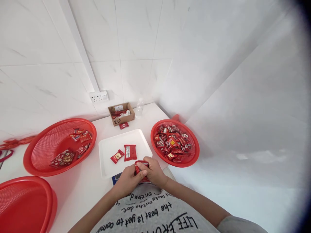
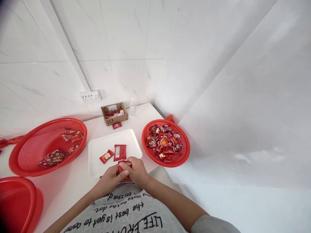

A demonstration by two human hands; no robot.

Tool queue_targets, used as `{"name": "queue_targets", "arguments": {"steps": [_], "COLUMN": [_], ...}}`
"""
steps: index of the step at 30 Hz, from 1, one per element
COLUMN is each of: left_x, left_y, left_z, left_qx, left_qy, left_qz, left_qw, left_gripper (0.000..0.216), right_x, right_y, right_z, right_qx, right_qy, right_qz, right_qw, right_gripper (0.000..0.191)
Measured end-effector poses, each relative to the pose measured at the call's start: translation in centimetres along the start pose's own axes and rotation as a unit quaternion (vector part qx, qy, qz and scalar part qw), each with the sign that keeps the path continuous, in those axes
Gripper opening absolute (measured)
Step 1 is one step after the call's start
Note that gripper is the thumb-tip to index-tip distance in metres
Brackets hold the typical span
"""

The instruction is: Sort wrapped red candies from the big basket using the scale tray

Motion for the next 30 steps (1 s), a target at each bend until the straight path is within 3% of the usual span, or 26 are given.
{"name": "queue_targets", "arguments": {"steps": [6, 13, 18, 23, 30], "left_x": [0.0, 0.2, 0.0, 0.0, -0.1], "left_y": [0.2, 0.3, 0.1, 0.3, 0.4], "left_z": [-0.9, -0.9, -0.7, -1.2, -1.2], "left_qx": [-0.018, -0.020, -0.034, -0.016, -0.015], "left_qy": [-0.024, -0.093, -0.142, -0.095, -0.057], "left_qz": [0.021, -0.003, 0.024, 0.044, 0.073], "left_qw": [0.999, 0.995, 0.989, 0.994, 0.996], "left_gripper": [0.034, 0.038, 0.039, 0.039, 0.039], "right_x": [0.4, 0.6, 0.2, 0.2, 0.4], "right_y": [0.6, 0.8, 0.3, 0.0, -0.3], "right_z": [0.3, 1.2, 1.3, 1.6, 0.8], "right_qx": [0.011, 0.034, 0.013, 0.017, 0.020], "right_qy": [0.029, 0.144, 0.146, 0.129, 0.191], "right_qz": [-0.021, -0.042, -0.050, -0.061, -0.107], "right_qw": [0.999, 0.988, 0.988, 0.990, 0.976], "right_gripper": [0.038, 0.039, 0.034, 0.034, 0.037]}}
Point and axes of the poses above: each hand's wrist, its own y-axis towards the middle knuckle, its own x-axis out of the palm, z = x × y, the point moved 5 cm from there along y, towards the middle knuckle, and after that the axes turned 3 degrees about x, right-handed, at the moved point
